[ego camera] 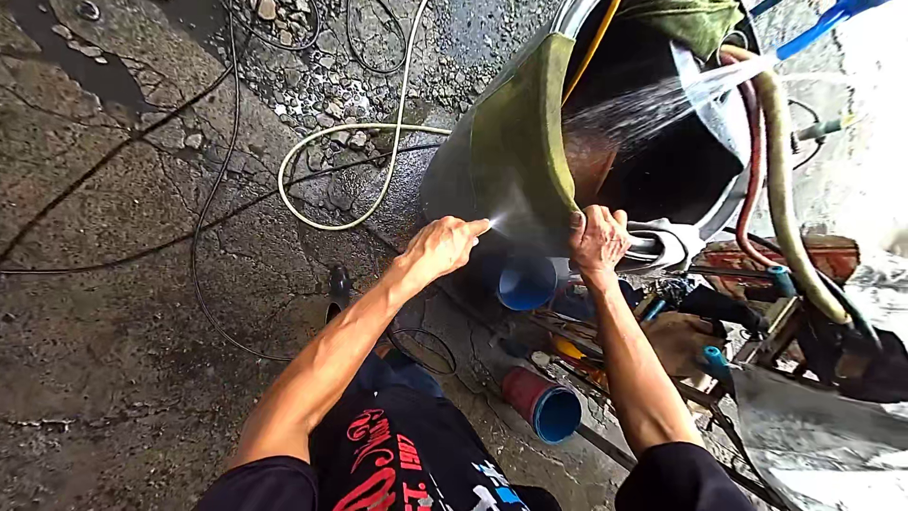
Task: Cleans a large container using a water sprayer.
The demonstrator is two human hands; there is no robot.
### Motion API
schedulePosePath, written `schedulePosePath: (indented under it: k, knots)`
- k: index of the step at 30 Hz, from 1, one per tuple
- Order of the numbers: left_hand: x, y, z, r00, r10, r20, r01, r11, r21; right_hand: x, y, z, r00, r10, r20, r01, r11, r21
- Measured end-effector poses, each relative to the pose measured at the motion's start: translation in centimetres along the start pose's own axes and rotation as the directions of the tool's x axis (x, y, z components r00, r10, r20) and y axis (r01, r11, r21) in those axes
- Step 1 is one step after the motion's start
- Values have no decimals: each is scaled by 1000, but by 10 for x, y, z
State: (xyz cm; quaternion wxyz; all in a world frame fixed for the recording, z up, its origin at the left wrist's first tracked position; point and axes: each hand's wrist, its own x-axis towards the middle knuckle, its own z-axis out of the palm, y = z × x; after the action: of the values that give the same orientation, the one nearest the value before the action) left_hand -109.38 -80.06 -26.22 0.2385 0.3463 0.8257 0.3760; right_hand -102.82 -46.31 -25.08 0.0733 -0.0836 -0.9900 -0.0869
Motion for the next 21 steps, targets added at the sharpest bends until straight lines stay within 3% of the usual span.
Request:
schedulePosePath:
  k: [2, 6, 9, 13, 14, 17, 21]
  knots:
    - [9, -13, 6, 997, -30, 66, 29, 1000, 9, -5, 2, -1, 999, -3, 41, 4, 1000, -10]
    - [14, -13, -10, 995, 3, -97, -7, 999, -46, -8, 3, -1, 999, 1, 41, 0, 1000, -27]
    - [21, -30, -20, 999, 3, -50, -6, 998, -64, -4, -2, -3, 997, 41, 62, -39, 999, -38]
    - [31, -41, -57, 962, 21, -272, -46, 995, -86, 6, -8, 1, 995, 95, 42, -94, 995, -28]
    - [32, -45, -62, 961, 23, -275, -50, 995, -91, 5, -8, -1, 993, 106, 56, -104, 994, -25]
    - [40, -59, -78, 993, -36, -114, 28, 997, -70, 7, -10, -1, 989, 133, 72, -132, 991, -16]
    - [51, -68, -103, 980, -9, -198, -9, 996, -88, 9, -10, 6, 991, 135, 1, -135, 991, -22]
